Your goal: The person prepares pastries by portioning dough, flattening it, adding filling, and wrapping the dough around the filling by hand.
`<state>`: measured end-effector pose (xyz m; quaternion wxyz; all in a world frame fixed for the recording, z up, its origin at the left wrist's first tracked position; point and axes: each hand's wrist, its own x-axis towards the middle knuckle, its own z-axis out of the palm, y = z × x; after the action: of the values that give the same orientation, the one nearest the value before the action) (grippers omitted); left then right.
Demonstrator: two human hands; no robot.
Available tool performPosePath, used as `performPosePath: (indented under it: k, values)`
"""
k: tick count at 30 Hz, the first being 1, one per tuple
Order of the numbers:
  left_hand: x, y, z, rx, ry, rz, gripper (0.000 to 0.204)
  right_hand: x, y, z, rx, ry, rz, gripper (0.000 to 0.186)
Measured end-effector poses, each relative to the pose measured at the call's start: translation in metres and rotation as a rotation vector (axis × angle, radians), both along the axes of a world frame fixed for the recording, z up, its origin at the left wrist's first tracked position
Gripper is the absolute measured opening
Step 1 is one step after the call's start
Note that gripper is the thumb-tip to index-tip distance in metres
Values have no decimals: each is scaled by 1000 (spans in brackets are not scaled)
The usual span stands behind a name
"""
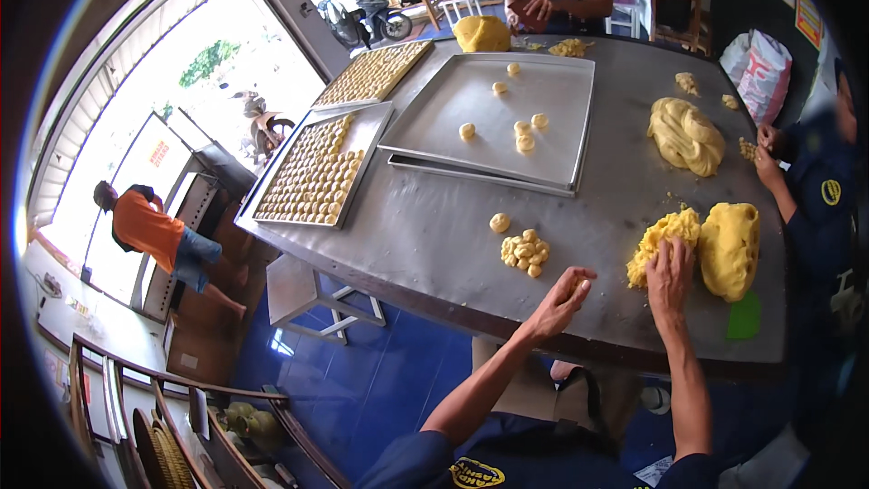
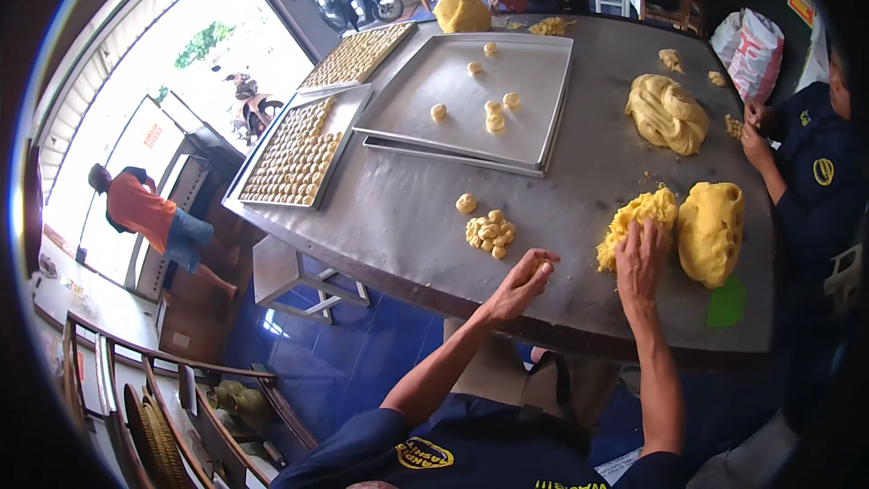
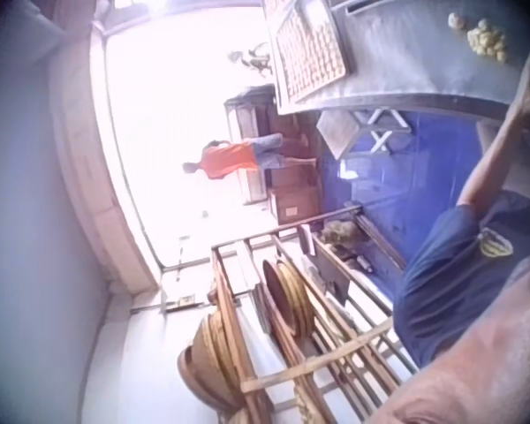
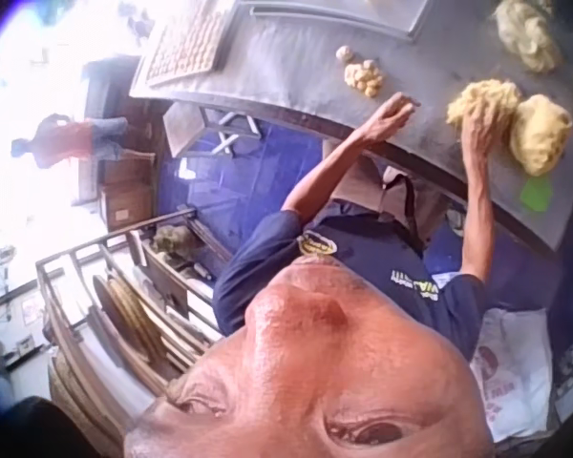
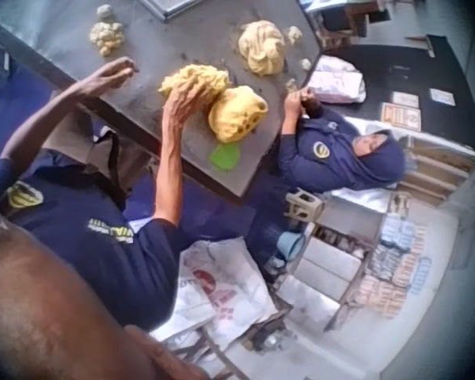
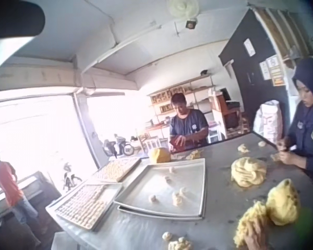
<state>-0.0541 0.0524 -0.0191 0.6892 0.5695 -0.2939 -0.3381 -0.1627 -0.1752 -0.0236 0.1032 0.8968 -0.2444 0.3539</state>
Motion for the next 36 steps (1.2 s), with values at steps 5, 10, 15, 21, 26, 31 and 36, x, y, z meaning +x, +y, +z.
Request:
performPosePath:
  k: [5,10,15,21,26,31,36]
  values:
    - [27,18,-26,-44,277,-219,33,-35,19,-16,163,28,83,21]
    - [11,18,-6,22,-23,-112,36,-71,46,-8,437,3,73,22]
    - [0,25,-21,111,-628,-53,17,-81,49,-13,494,-101,136,20]
    - [16,28,-11,221,-1081,33,15,-72,53,-10,544,-117,57,21]
    - [15,49,-13,270,-1110,238,20,-72,51,-14,553,-108,84,22]
    - [22,18,59,830,-866,45,23,-73,53,-10,544,-73,36,22]
    - [45,-18,-13,537,-1277,425,23,-70,55,-13,530,-88,81,22]
